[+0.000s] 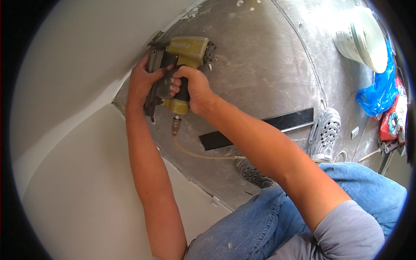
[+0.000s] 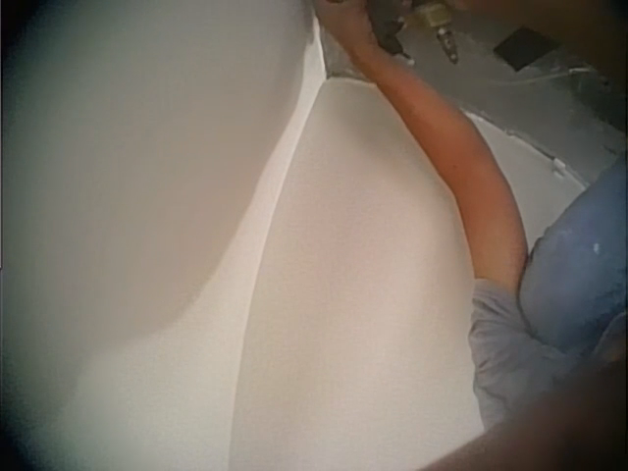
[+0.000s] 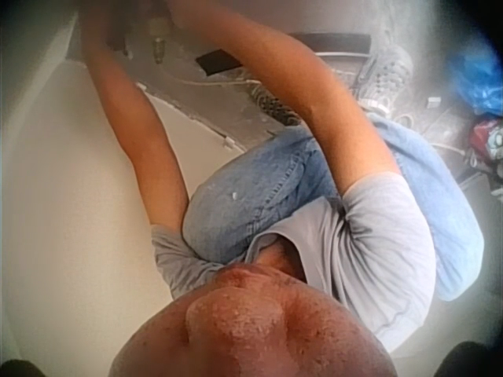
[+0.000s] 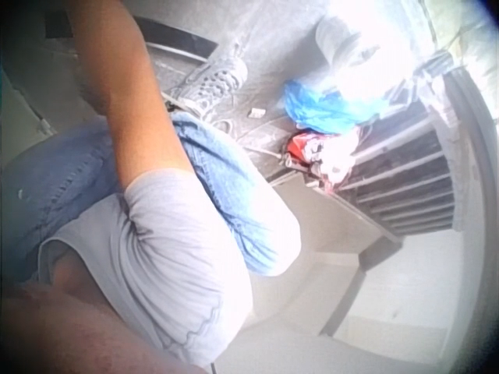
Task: Installing baseboard or trim using a pneumatic nail gun and adhesive.
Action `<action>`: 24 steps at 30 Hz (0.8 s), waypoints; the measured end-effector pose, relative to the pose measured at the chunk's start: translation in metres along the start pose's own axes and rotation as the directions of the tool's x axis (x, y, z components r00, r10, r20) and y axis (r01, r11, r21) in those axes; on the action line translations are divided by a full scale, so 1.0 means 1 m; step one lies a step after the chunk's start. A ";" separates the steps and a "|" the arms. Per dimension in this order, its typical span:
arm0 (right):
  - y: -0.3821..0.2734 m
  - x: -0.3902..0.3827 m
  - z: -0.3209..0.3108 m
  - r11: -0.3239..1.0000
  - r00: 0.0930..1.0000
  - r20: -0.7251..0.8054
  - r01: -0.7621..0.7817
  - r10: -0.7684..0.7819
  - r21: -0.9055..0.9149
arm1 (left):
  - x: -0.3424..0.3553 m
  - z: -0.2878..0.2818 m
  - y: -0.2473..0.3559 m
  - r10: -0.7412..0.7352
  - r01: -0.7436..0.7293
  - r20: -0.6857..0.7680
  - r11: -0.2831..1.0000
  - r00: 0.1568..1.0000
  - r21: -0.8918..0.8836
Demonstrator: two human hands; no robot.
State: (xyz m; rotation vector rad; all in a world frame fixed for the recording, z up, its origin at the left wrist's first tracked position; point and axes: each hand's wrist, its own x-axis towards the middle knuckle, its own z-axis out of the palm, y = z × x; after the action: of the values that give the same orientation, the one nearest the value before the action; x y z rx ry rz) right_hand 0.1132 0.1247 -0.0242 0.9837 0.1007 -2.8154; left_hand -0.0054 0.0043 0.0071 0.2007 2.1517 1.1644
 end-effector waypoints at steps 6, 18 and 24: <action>0.001 0.000 0.001 1.000 1.000 0.010 -0.019 0.019 0.013 | 0.000 -0.004 -0.004 -0.010 0.010 0.003 1.000 1.000 0.003; 0.002 0.000 -0.001 1.000 0.999 0.047 0.013 -0.014 0.011 | 0.002 -0.005 -0.005 -0.052 0.052 -0.005 0.998 0.999 0.037; 0.001 -0.002 -0.004 0.999 0.998 0.066 0.009 -0.012 0.038 | -0.004 0.002 0.006 -0.051 0.052 0.021 0.997 0.998 -0.049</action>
State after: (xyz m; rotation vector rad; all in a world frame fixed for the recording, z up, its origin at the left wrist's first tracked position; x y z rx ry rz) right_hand 0.1173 0.1249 -0.0267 0.8995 0.0458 -2.8661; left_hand -0.0020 0.0076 0.0129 0.1338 2.0962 1.1799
